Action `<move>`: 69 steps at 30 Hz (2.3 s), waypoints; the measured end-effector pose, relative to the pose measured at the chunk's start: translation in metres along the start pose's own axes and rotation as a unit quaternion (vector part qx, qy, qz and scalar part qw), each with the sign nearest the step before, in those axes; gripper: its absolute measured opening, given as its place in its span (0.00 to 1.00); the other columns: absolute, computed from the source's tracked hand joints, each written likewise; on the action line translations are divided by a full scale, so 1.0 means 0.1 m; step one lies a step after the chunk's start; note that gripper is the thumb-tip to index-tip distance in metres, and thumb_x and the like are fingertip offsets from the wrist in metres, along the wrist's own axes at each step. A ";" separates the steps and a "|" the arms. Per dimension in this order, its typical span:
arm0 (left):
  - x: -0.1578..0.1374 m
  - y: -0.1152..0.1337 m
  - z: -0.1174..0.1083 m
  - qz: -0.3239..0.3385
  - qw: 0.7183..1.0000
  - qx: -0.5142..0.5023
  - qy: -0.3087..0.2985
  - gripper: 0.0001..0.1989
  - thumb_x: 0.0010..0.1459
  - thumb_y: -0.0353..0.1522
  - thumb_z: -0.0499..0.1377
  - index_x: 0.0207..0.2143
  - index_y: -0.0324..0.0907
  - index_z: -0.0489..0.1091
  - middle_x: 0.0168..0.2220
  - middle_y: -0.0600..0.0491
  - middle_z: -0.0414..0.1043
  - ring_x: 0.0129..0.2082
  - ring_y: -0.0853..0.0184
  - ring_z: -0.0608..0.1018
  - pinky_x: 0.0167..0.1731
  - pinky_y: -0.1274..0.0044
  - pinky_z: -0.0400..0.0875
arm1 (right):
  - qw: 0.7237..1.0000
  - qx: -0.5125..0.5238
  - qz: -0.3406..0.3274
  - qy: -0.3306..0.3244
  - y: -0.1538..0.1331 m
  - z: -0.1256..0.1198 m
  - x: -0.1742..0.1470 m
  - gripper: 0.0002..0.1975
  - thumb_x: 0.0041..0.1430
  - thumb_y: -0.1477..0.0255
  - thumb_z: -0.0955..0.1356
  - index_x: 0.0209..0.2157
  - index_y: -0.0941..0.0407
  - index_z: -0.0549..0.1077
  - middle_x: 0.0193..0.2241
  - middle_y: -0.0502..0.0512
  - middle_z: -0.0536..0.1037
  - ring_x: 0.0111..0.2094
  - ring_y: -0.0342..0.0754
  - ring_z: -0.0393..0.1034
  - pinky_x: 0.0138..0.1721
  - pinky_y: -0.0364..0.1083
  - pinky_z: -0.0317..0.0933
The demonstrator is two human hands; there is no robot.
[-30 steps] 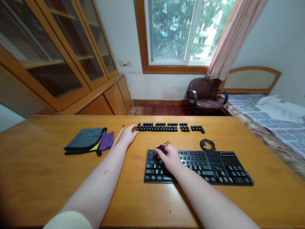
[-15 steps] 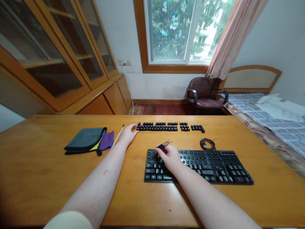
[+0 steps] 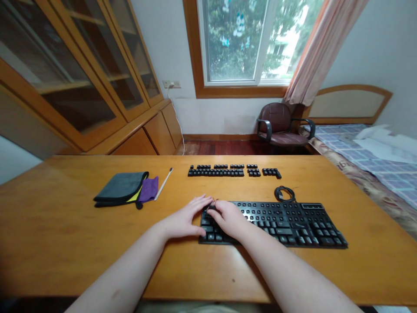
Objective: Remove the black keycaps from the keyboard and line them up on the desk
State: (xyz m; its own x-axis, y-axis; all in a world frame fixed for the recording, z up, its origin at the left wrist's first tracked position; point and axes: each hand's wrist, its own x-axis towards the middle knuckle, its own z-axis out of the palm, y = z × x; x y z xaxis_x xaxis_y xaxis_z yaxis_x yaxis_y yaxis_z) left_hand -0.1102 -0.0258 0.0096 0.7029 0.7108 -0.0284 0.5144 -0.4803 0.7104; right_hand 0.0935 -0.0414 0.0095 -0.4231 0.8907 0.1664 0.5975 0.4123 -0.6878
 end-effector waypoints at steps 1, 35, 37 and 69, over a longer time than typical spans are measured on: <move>0.00 0.00 0.04 -0.008 1.000 0.003 -0.013 0.51 0.39 0.50 0.65 0.62 0.46 0.46 0.64 0.47 0.44 0.64 0.53 0.47 0.61 0.60 0.41 | 1.000 0.004 0.000 0.002 0.00 0.00 0.00 0.10 0.59 0.69 0.63 0.29 0.56 0.73 0.26 0.54 0.75 0.29 0.47 0.69 0.32 0.44 0.60; 0.16 -0.21 0.15 0.027 0.997 0.038 -0.057 0.57 0.38 0.50 0.65 0.64 0.44 0.39 0.65 0.46 0.40 0.64 0.54 0.42 0.61 0.61 0.35 | 0.997 0.061 -0.053 -0.020 -0.03 0.06 0.01 0.09 0.58 0.74 0.63 0.32 0.55 0.75 0.32 0.53 0.78 0.35 0.47 0.70 0.39 0.44 0.62; 0.16 -0.21 0.16 0.024 0.997 0.036 -0.059 0.57 0.37 0.50 0.65 0.64 0.42 0.39 0.65 0.44 0.40 0.64 0.54 0.42 0.61 0.61 0.35 | 0.997 0.064 -0.052 -0.016 -0.03 0.07 0.03 0.09 0.59 0.74 0.63 0.35 0.55 0.75 0.35 0.54 0.78 0.37 0.47 0.70 0.41 0.45 0.61; 0.18 -0.16 0.16 0.008 0.997 0.048 -0.061 0.60 0.34 0.50 0.66 0.64 0.40 0.38 0.65 0.43 0.39 0.64 0.53 0.43 0.61 0.61 0.36 | 0.995 -0.015 -0.088 -0.048 0.05 0.13 0.03 0.08 0.59 0.75 0.63 0.32 0.56 0.74 0.34 0.55 0.77 0.37 0.48 0.70 0.40 0.45 0.62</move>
State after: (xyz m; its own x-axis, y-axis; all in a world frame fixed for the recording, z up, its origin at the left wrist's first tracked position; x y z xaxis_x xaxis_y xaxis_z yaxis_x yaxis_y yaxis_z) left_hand -0.0979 -0.0138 -0.0136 0.7626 0.6381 -0.1063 0.5433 -0.5425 0.6407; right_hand 0.0862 -0.0393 -0.0022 -0.5859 0.7818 0.2134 0.5269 0.5675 -0.6327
